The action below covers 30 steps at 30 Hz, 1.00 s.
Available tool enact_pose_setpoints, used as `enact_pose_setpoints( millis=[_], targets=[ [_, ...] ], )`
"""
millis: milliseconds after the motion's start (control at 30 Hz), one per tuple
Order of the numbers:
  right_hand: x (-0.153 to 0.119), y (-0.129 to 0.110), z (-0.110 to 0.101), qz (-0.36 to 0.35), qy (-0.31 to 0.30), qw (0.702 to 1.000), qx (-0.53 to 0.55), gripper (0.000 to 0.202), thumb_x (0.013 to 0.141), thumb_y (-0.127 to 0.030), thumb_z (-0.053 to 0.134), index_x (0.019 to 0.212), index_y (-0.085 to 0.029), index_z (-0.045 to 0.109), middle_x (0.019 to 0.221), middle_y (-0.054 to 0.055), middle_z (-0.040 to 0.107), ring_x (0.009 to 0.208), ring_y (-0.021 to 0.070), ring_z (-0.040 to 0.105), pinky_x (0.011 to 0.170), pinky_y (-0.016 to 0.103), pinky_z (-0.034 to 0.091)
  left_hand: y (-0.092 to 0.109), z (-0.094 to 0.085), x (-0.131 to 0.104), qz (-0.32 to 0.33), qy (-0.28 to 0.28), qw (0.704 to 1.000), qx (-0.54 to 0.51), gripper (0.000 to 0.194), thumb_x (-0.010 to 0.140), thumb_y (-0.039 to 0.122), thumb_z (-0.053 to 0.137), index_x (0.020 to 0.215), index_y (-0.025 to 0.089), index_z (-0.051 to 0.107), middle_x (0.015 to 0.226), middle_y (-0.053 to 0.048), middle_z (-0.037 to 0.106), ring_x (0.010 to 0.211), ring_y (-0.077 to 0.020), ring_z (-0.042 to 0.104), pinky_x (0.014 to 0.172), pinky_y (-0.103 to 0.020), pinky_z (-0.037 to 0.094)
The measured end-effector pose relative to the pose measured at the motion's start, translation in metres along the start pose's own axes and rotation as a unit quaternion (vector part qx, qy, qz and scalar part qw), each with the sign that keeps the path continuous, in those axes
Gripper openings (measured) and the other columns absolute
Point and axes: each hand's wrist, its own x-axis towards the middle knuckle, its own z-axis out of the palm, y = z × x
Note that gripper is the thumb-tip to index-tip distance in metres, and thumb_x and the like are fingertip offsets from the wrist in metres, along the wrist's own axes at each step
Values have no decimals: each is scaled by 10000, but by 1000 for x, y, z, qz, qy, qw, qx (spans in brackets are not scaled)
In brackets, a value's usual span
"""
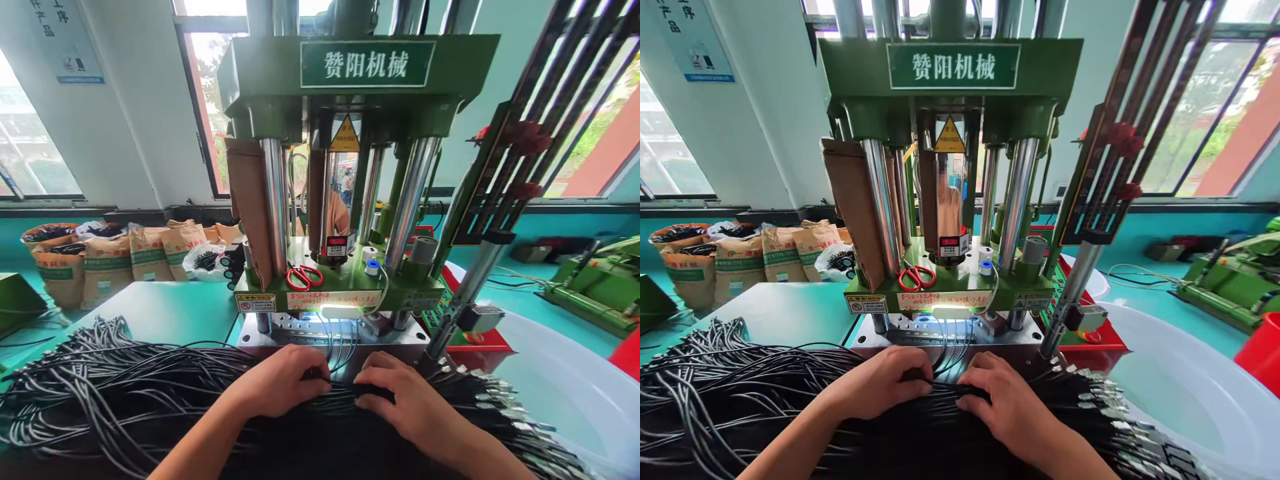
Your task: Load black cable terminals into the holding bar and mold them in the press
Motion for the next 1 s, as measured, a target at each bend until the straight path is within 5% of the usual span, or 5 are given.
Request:
enact_pose_setpoints(
  millis=[233, 500, 700, 1000],
  targets=[
    [7, -1, 1, 10, 5, 1000, 18, 132, 893, -286, 595, 793, -239, 667, 782, -40, 579, 759, 133, 558, 670, 244, 389, -5, 5, 0, -13, -32, 999, 0, 478, 655, 513, 743, 1002, 199, 644, 893, -16, 654, 802, -183, 581, 662, -242, 405],
    [15, 3, -1, -18, -20, 1000, -9, 118, 898, -212, 582, 829, -224, 676, 806, -24, 588, 789, 141, 562, 717, 251, 391, -9, 15, 2, -20, -4, 996, 82, 187, 774, 366, 678, 764, 184, 637, 758, -12, 658, 737, -180, 598, 635, -239, 383],
    [19, 7, 5, -14, -24, 999, -38, 77, 848, -180, 647, 778, -199, 672, 783, -23, 564, 781, 146, 547, 712, 262, 384, -9, 18, 4, -13, 14, 993, 117, 142, 771, 282, 669, 705, 183, 592, 723, 4, 629, 699, -164, 576, 622, -239, 363],
    [16, -2, -10, -39, -6, 999, -24, 110, 922, -178, 522, 847, -204, 599, 889, -7, 573, 866, 154, 540, 796, 275, 398, 2, 1, -2, 9, 40, 999, 3, 162, 858, 357, 580, 915, 208, 609, 859, 14, 623, 788, -144, 557, 692, -231, 385]
  ],
)
